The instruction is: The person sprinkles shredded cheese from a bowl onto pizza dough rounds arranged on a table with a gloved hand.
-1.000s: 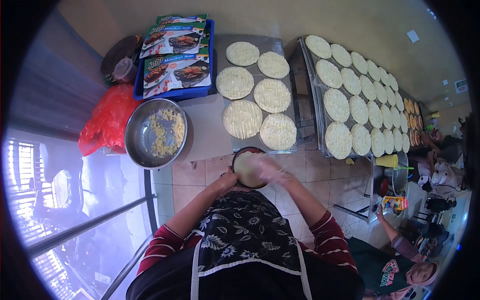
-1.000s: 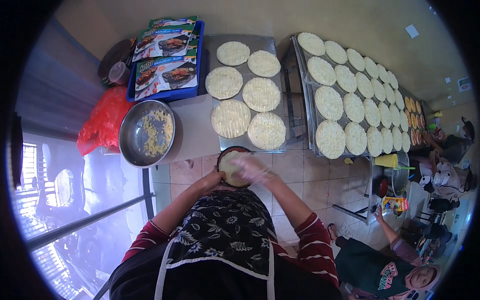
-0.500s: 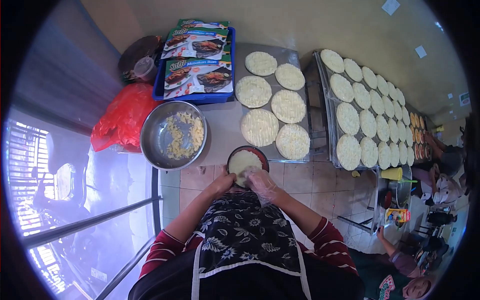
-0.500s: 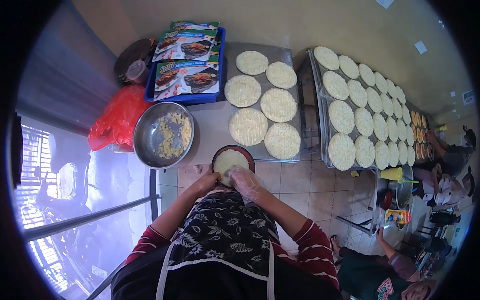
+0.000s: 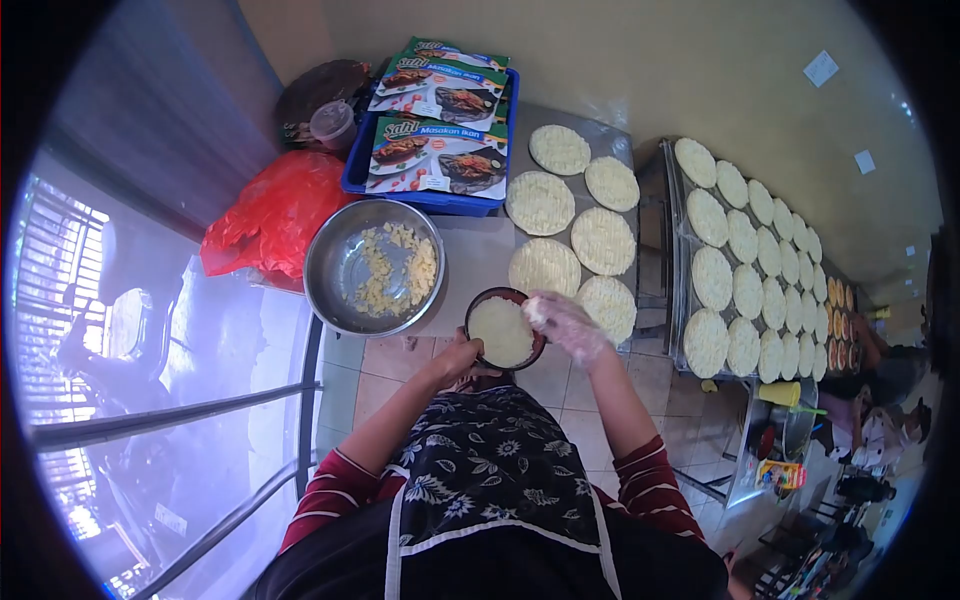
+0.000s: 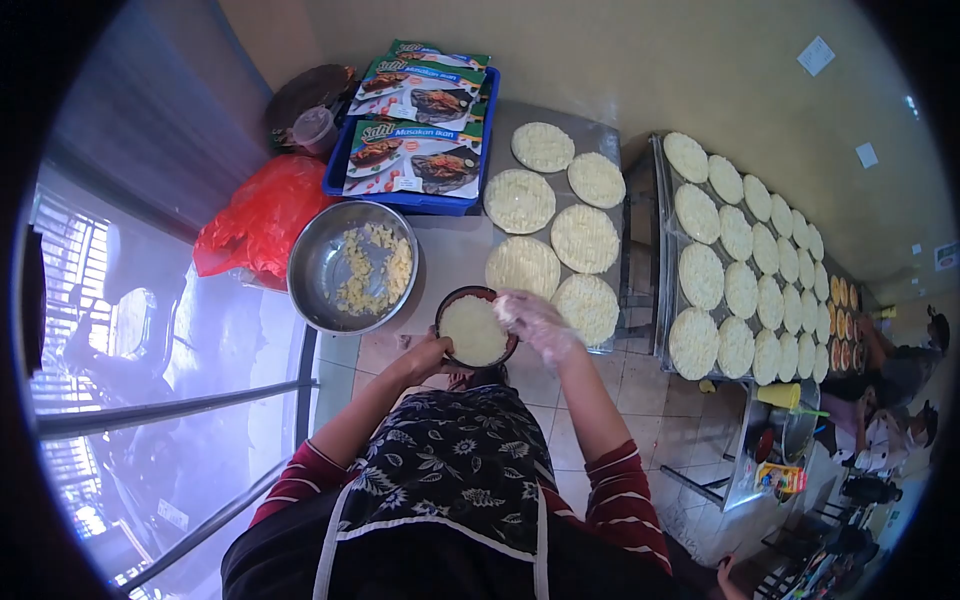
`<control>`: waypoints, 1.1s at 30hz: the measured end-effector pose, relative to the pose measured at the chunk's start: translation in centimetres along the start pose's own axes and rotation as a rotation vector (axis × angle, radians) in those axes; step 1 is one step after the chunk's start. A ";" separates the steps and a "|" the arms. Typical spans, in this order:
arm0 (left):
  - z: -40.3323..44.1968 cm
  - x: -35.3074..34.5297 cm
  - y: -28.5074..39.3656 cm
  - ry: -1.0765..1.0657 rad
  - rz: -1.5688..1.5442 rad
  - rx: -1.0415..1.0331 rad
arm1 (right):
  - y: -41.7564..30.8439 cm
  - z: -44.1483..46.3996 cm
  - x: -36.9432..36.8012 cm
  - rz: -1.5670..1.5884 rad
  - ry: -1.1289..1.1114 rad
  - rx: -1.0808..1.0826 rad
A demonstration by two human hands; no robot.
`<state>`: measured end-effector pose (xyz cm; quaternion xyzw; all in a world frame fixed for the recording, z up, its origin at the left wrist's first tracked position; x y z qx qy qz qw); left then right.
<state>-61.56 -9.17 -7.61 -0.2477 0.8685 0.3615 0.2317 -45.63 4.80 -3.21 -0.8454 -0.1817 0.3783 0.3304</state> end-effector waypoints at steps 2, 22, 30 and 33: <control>0.1 0.1 0.0 0.022 -0.025 -0.023 | -0.7 1.2 3.1 0.139 -0.022 0.062; -3.0 2.0 -3.5 0.050 -0.193 -0.159 | -4.0 15.5 14.0 -1.323 0.080 0.394; -3.7 1.2 -3.4 0.068 -0.167 -0.207 | -5.4 13.6 7.4 -1.704 -0.053 0.368; -3.8 1.3 -3.5 0.081 -0.210 -0.145 | -4.9 13.4 6.2 -1.495 -0.054 0.311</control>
Point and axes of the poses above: each hand's wrist, its own z-axis towards the middle knuckle, its own x-axis out of the back of the hand, y = z × x, the point moved 1 cm from there along z, towards the middle knuckle, and after that the axes turned 13 degrees about -y, right-handed, at the moved point
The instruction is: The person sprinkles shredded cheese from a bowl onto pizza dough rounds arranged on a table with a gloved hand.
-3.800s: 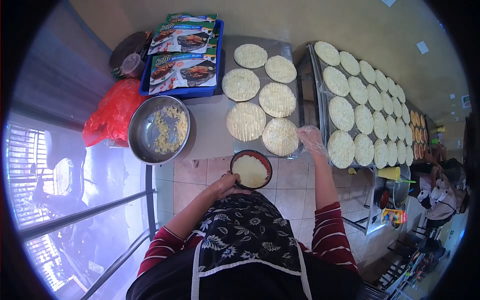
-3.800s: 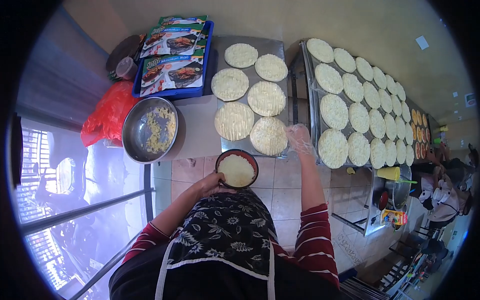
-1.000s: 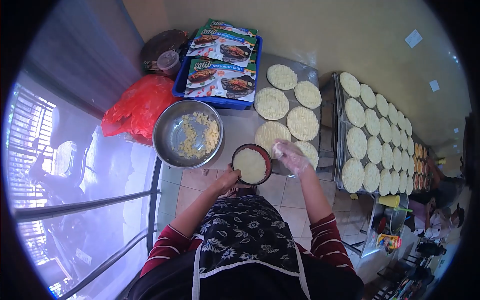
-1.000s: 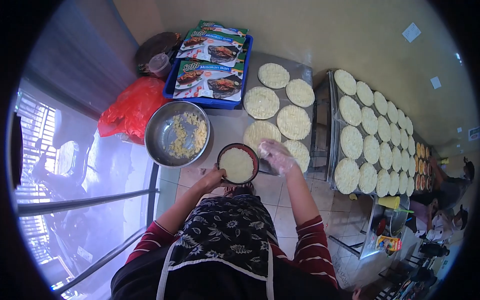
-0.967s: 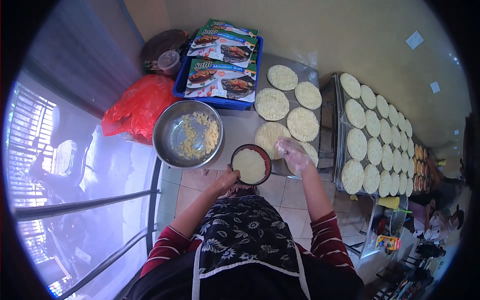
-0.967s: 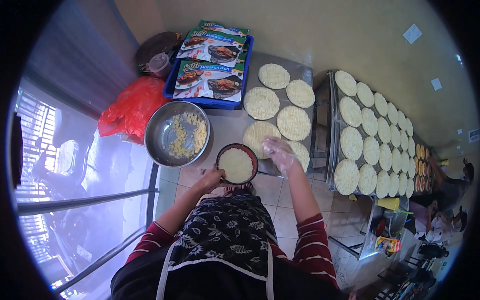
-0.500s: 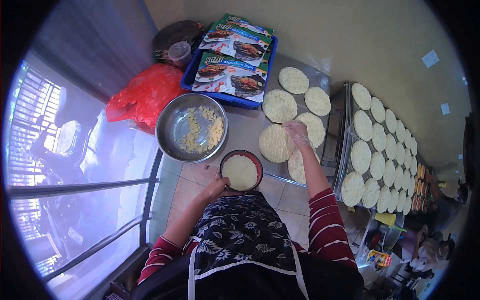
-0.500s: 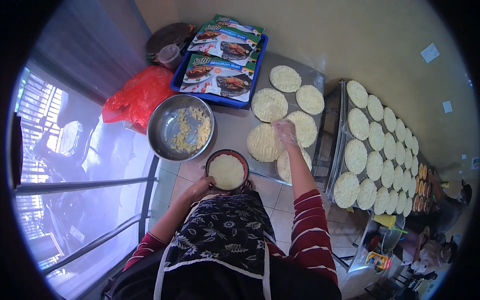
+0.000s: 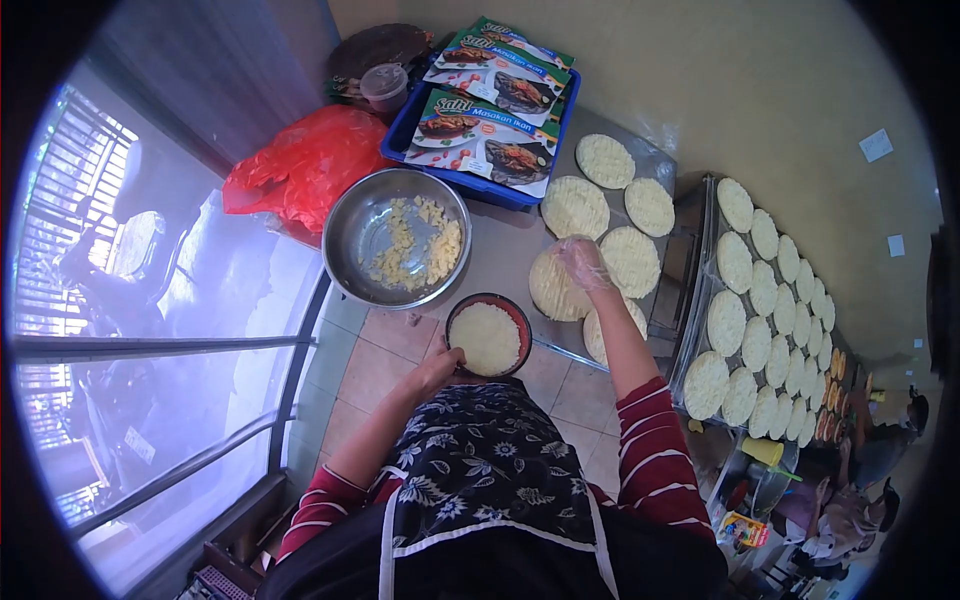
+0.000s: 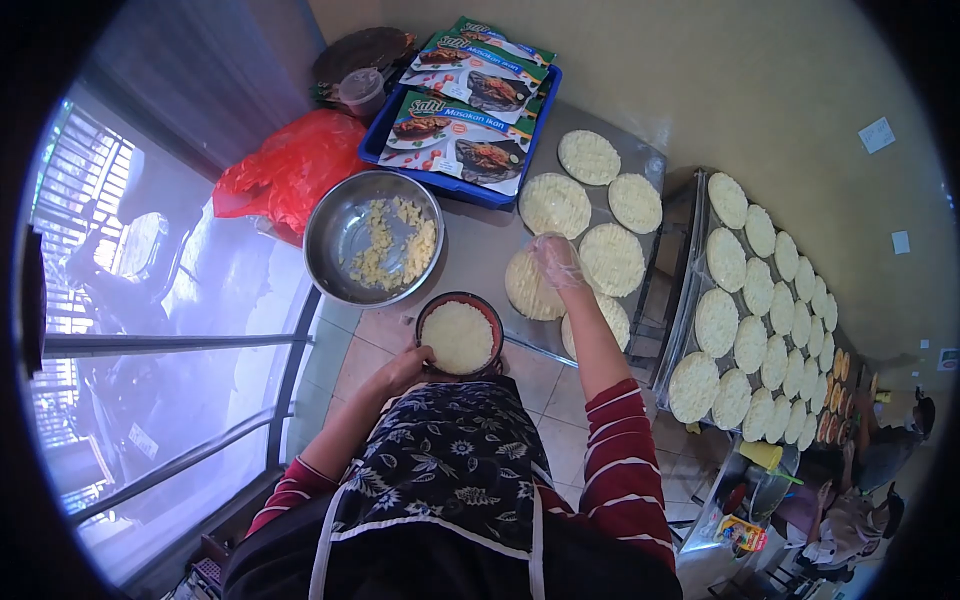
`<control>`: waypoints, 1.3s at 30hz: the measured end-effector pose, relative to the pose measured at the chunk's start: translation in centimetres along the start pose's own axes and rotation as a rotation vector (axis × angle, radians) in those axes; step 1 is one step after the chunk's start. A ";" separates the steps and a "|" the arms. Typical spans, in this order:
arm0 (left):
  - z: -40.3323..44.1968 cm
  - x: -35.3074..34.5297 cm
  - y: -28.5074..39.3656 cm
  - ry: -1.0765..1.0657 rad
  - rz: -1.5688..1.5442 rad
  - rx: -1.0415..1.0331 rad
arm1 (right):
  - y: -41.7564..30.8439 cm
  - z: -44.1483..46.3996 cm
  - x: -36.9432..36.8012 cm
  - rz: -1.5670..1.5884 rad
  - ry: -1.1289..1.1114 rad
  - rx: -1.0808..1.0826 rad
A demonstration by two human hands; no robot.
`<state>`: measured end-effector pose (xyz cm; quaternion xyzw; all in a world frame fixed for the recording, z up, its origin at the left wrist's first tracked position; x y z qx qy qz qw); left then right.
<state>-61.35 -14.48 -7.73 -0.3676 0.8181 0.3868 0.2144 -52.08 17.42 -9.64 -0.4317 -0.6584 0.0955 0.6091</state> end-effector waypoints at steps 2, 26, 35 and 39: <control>0.7 1.2 -0.8 -0.003 0.019 0.006 | -0.3 0.0 -0.5 -0.180 -0.061 -0.053; 0.4 0.2 0.3 -0.037 0.071 0.000 | -1.5 -6.3 -2.2 -0.047 -0.189 -0.052; 0.6 -0.7 0.6 -0.036 0.034 0.007 | -3.1 -9.6 0.5 0.058 -0.221 -0.217; 1.1 -0.4 0.5 -0.127 0.023 0.007 | 0.4 -9.8 0.0 0.018 -0.145 -0.115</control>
Point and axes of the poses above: each hand's wrist, its own z-axis towards the middle knuckle, its own x-axis out of the back of the hand, y = z × x, the point moved 1 cm from there along z, towards the middle knuckle, and after that the axes turned 13 degrees about -y, right-handed, at the moved point
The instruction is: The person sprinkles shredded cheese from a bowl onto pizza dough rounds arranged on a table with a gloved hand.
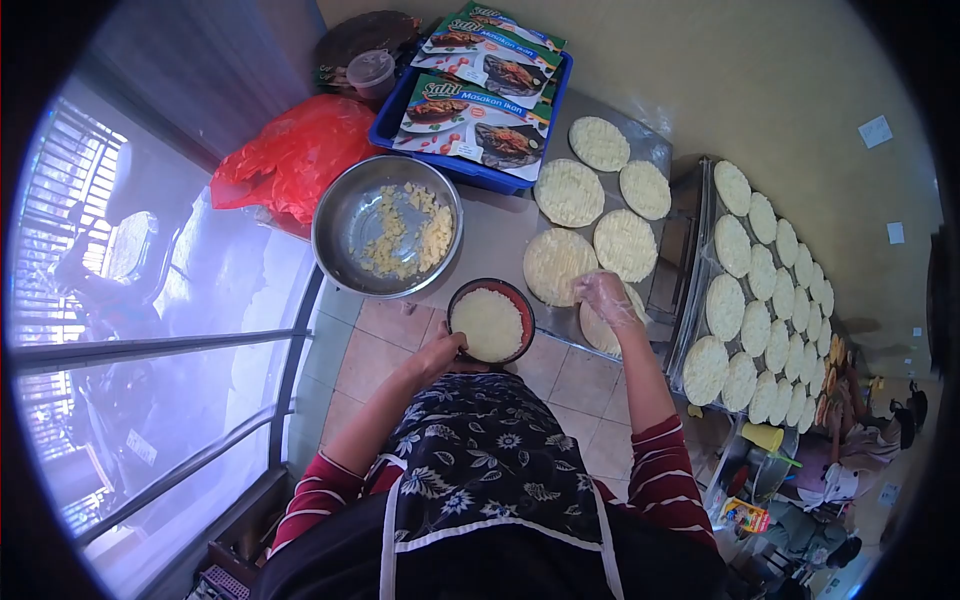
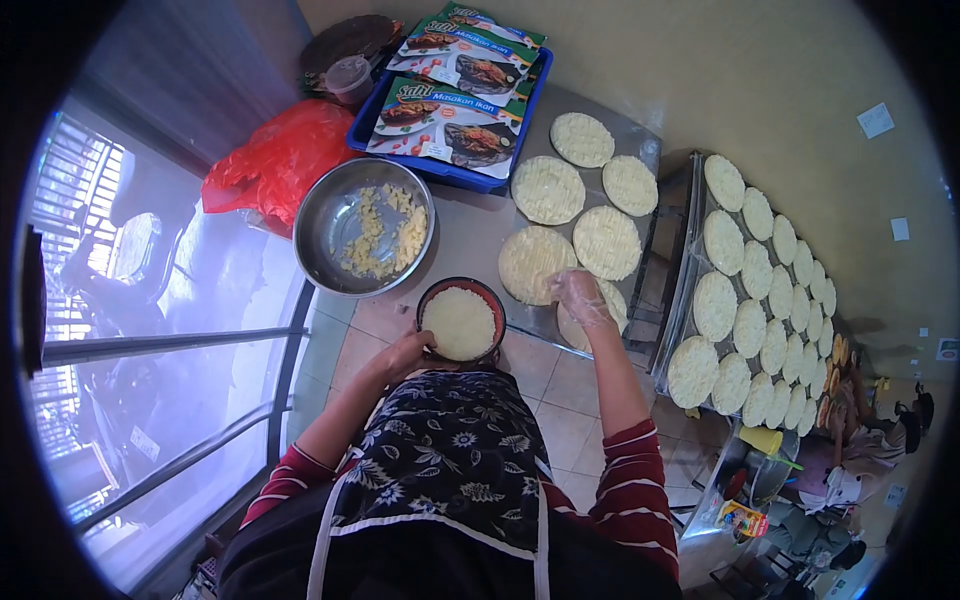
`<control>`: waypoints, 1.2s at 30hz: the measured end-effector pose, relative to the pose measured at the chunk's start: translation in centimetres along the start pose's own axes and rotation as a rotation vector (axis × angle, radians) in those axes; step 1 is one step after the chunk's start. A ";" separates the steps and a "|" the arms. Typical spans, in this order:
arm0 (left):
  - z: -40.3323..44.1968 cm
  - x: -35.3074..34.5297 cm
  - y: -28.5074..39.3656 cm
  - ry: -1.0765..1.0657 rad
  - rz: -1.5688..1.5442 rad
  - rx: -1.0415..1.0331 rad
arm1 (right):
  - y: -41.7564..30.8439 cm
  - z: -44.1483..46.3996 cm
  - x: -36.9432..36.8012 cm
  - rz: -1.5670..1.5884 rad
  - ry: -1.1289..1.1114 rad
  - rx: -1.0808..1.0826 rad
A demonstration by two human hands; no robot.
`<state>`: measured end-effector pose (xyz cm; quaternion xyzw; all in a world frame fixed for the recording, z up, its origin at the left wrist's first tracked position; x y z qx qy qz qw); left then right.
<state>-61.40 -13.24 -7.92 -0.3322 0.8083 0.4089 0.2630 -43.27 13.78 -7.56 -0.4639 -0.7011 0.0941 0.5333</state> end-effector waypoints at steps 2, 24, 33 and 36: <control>0.2 0.0 -0.1 -0.003 0.005 0.007 | 1.4 0.3 -0.3 0.522 0.068 -0.178; 0.6 -1.0 0.2 0.078 0.017 -0.016 | 1.7 4.8 1.8 -0.190 0.239 0.062; 0.5 -1.7 1.4 0.122 0.006 -0.024 | 1.3 2.4 1.0 0.015 0.111 0.010; 1.2 -1.1 1.1 0.078 0.008 -0.016 | 0.2 2.1 0.8 -0.120 0.212 -0.036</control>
Point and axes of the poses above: each hand's wrist, its own z-axis towards the middle knuckle, its own x-axis out of the back of the hand, y = z × x, the point moved 1 cm from there along z, towards the middle knuckle, and after that the axes turned 13 degrees about -y, right-handed, at the moved point
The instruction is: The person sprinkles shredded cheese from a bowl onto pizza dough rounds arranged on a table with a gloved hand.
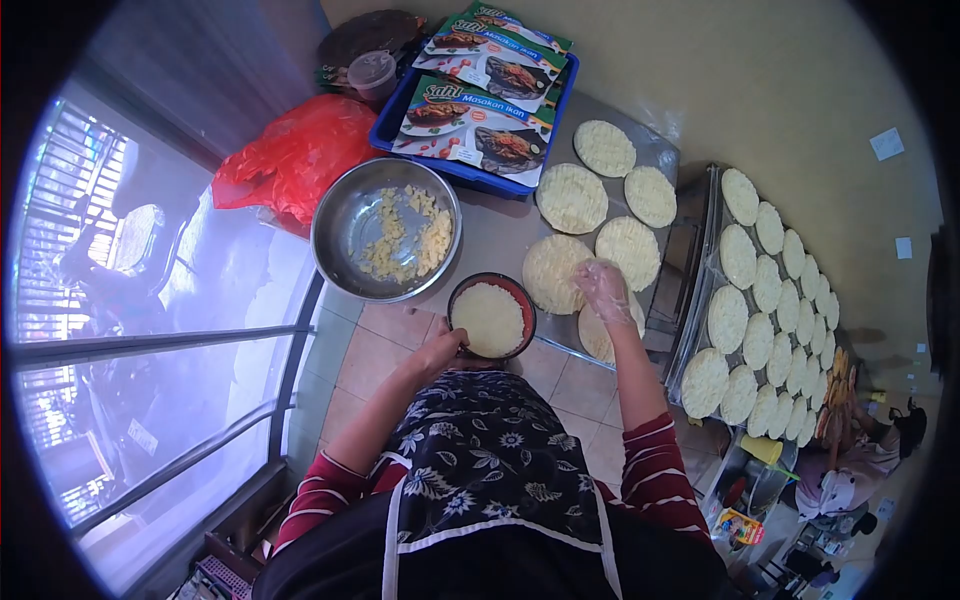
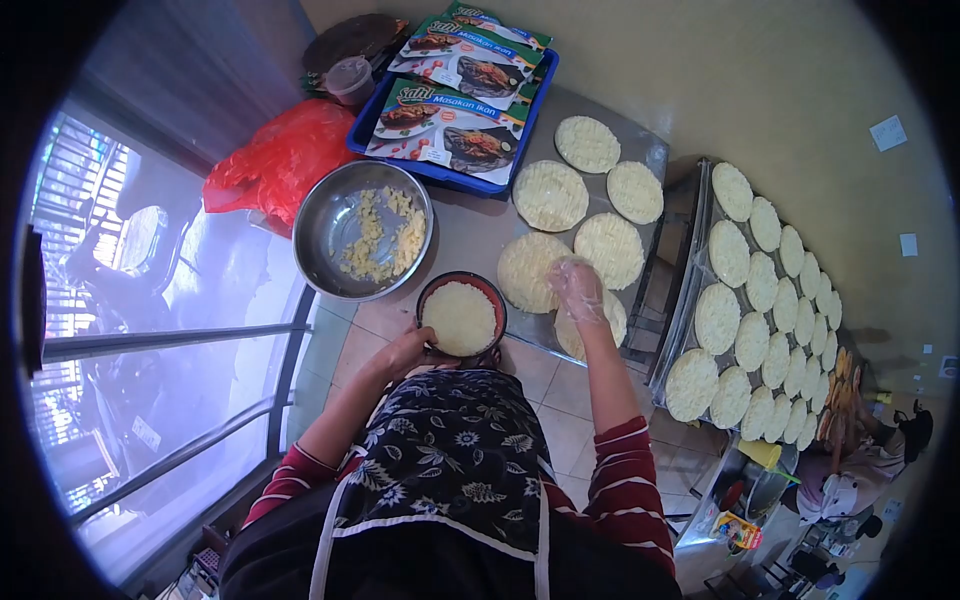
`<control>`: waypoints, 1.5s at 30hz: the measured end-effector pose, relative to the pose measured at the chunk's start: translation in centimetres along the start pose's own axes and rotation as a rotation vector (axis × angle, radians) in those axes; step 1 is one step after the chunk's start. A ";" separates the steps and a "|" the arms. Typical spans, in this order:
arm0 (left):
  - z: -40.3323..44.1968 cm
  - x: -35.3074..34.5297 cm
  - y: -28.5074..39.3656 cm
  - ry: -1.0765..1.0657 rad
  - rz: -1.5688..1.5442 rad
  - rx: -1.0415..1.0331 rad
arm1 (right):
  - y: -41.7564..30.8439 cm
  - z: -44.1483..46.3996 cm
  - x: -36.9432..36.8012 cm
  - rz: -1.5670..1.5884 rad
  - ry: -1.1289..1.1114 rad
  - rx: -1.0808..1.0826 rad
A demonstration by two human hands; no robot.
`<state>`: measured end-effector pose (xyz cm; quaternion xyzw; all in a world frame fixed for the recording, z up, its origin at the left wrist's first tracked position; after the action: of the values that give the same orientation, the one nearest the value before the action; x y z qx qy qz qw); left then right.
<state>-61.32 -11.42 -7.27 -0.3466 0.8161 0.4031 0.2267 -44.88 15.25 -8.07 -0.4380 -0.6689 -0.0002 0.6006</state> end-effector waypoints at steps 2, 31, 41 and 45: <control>0.0 -0.5 0.3 0.037 0.039 0.004 | -1.2 -0.1 -1.3 0.484 -0.043 0.026; 3.4 -1.7 2.7 -0.003 0.092 0.080 | -2.4 0.8 2.1 1.454 -0.251 -0.163; 2.0 0.2 2.2 -0.035 0.052 0.041 | 4.4 4.7 -1.0 0.698 -0.036 -0.103; 1.5 0.9 2.2 -0.027 0.023 -0.005 | 3.5 3.8 0.9 0.098 0.117 0.165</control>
<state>-63.48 -9.61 -7.61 -0.3324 0.8157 0.4125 0.2321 -45.79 19.93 -10.27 -0.4184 -0.6083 0.0587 0.6719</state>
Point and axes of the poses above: each hand's wrist, its own z-axis towards the middle knuckle, its own x-axis out of the back of the hand, y = z × x, the point moved 1 cm from there along z, towards the middle knuckle, and after that the axes turned 13 degrees about -y, right-handed, at the moved point
